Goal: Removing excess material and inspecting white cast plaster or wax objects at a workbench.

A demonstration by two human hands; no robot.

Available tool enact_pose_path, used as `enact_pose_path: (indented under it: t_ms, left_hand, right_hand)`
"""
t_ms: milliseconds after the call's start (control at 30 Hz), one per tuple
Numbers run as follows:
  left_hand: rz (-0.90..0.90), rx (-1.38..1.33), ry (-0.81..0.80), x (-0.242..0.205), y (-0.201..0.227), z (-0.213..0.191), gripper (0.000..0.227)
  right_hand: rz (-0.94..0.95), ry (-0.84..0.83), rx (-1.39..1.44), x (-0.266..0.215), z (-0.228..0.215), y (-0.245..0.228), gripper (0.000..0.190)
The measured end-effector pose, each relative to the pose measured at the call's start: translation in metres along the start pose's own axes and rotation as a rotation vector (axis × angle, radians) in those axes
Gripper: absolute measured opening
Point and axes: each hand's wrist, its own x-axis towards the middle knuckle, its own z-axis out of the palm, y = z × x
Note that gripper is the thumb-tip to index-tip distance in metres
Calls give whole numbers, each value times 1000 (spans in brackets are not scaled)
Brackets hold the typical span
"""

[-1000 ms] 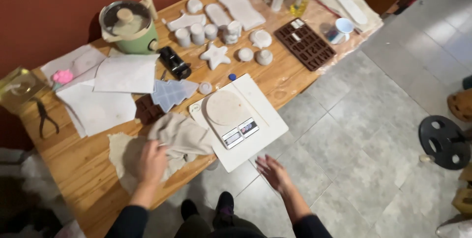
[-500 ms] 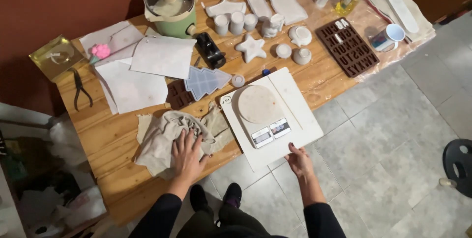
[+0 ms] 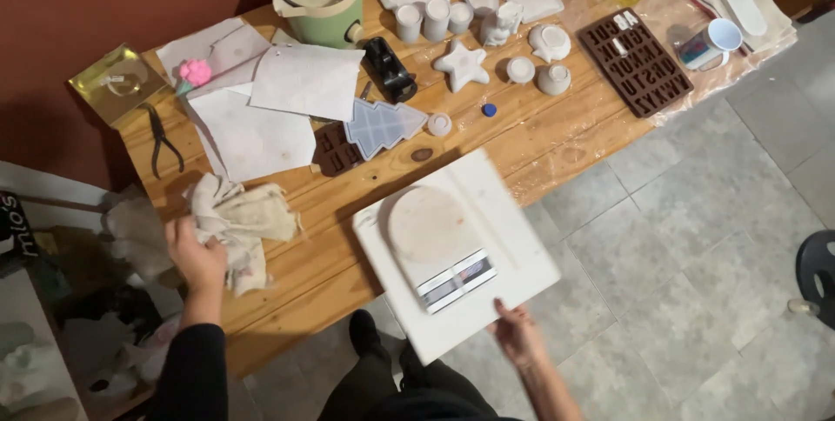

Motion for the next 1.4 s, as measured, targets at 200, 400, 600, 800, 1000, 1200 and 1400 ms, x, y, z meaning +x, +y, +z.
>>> enact_pose_path:
  t_ms: [200, 400, 600, 800, 1000, 1200, 1400]
  left_hand:
    - [-218, 63, -97, 33, -47, 25, 36]
    - [-142, 112, -352, 53, -47, 30, 49]
    - [-84, 85, -518, 54, -5, 6, 85]
    - [25, 198, -487, 32, 46, -18, 96]
    - [228, -117, -382, -9, 200, -18, 59]
    - [128, -526, -573, -61, 370, 31, 20]
    - [34, -607, -743, -141, 461, 125, 16]
  right_hand:
    - [170, -180, 65, -21, 72, 104, 14]
    - [352, -137, 41, -23, 141, 153, 18]
    - [399, -208, -35, -13, 169, 185, 21]
    - [549, -463, -402, -29, 125, 160, 38]
    - [404, -212, -294, -66, 40, 54, 32]
    - [157, 133, -253, -79, -58, -49, 27]
    - [59, 79, -343, -20, -147, -128, 28]
